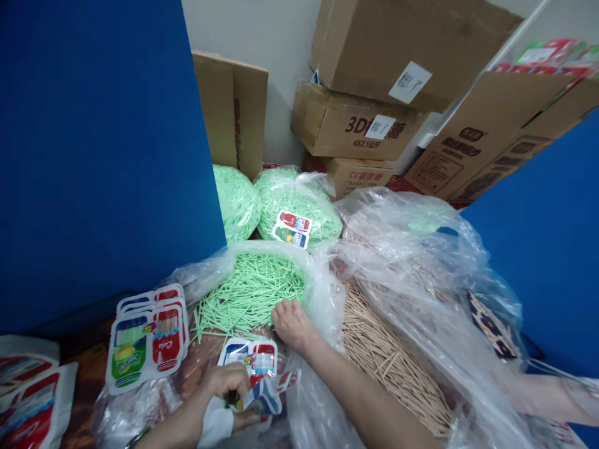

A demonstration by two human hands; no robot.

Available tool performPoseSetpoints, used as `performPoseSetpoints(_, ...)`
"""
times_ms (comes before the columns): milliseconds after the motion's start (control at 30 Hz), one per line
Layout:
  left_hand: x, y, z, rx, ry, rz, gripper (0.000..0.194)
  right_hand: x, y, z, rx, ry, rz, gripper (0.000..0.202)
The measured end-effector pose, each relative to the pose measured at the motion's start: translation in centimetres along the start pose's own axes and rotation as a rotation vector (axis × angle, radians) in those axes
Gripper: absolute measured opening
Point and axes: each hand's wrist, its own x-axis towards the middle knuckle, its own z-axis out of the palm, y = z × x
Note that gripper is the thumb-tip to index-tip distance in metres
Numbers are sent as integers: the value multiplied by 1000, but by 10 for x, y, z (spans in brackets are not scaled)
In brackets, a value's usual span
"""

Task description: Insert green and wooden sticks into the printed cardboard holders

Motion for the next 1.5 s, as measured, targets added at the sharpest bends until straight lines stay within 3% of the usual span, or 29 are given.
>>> performPoseSetpoints(233,7,20,-10,-2,38,-48,28,7,21,13,276,68,86,18)
performPoseSetpoints(433,7,1,-5,-18,84,-62,23,13,29,0,745,246,202,8)
performPoseSetpoints(600,14,0,-10,9,167,-132,25,21,20,-29,1150,469,337,41)
performPoseSetpoints(767,20,4,-23,209,285,-77,27,9,10,-80,1998,660,359,38)
performPoseSetpoints(833,22,3,-26,230,329,-71,27,0,5,-103,2168,738,339,35)
performPoseSetpoints(1000,26,8,-29,297,380,-34,24,-14,-17,-130,2135,821,261,28)
performPoseSetpoints(1200,30,17,-29,330,359,56,19,-15,-40,-118,1989,745,218,22)
performPoseSetpoints(1367,31,17,-27,325,383,99,14,-21,-51,-118,1649,700,257,22)
performPoseSetpoints(1500,33,20,-25,321,397,103,13,-24,-57,-117,1393,760,248,26)
